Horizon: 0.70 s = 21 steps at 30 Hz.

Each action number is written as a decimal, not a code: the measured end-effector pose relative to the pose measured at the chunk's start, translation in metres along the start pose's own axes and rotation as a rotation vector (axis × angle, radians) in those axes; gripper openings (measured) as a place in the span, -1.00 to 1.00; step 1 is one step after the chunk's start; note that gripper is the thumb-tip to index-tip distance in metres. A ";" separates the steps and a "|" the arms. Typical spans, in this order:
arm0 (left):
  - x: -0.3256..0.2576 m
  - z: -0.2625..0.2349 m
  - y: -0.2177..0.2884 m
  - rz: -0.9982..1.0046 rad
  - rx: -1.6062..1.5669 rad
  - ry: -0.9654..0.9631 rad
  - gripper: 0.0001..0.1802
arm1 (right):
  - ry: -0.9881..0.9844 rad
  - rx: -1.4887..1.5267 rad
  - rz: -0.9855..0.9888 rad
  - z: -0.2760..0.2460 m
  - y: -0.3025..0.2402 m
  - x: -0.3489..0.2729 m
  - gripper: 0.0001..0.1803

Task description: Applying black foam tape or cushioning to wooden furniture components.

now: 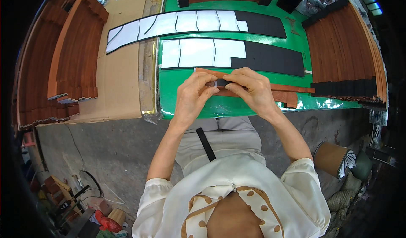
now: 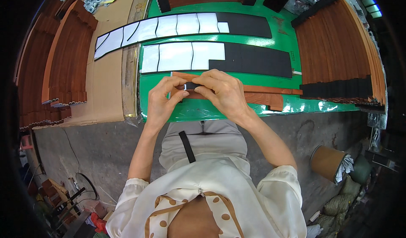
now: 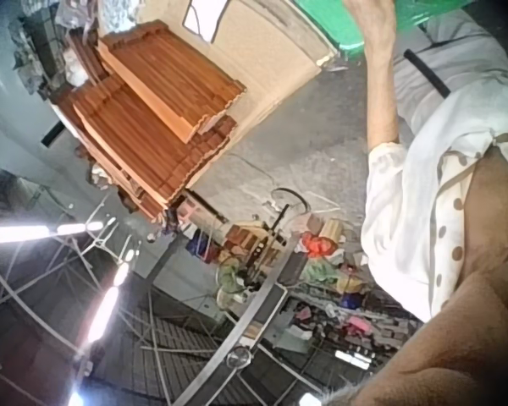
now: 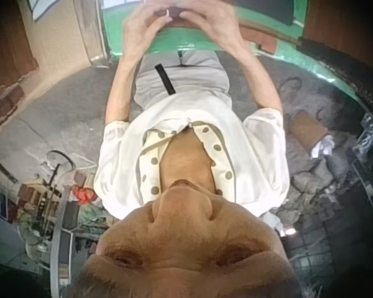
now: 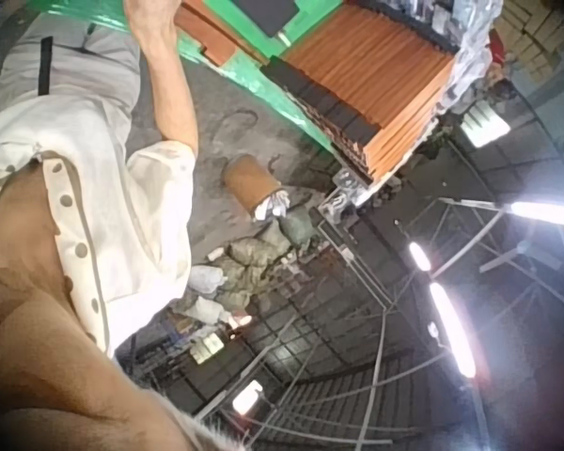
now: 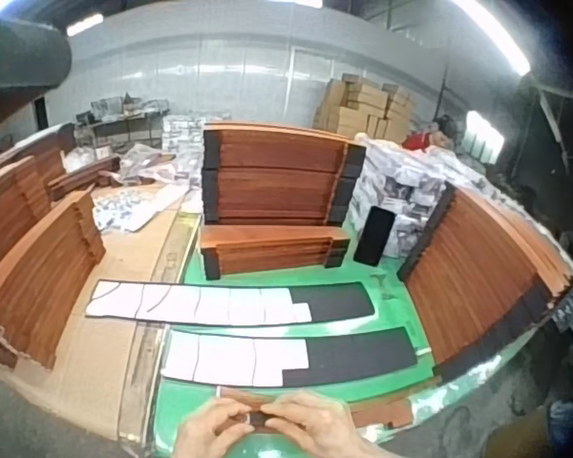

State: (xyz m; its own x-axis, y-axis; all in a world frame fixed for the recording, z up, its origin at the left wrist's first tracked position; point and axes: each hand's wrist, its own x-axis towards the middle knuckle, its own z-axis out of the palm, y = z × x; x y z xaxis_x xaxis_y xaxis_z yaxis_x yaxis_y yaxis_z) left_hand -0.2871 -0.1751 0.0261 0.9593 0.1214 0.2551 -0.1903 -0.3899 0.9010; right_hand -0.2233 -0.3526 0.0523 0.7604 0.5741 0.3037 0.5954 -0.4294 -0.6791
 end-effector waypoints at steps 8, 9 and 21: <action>-0.001 0.002 -0.002 -0.012 0.035 0.014 -0.74 | 0.006 -0.011 -0.005 0.000 -0.004 -0.001 -0.79; -0.001 0.002 -0.002 -0.012 0.035 0.014 -0.74 | 0.006 -0.011 -0.004 0.000 -0.003 -0.002 -0.79; -0.001 0.003 -0.003 0.023 0.054 0.016 -0.72 | 0.050 -0.027 0.006 0.005 -0.006 -0.002 -0.80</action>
State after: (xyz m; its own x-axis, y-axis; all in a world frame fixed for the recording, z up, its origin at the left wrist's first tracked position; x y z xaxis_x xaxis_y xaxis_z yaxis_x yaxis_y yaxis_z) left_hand -0.2865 -0.1769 0.0226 0.9512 0.1262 0.2816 -0.2004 -0.4415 0.8746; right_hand -0.2296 -0.3481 0.0522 0.7754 0.5364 0.3333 0.5974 -0.4519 -0.6625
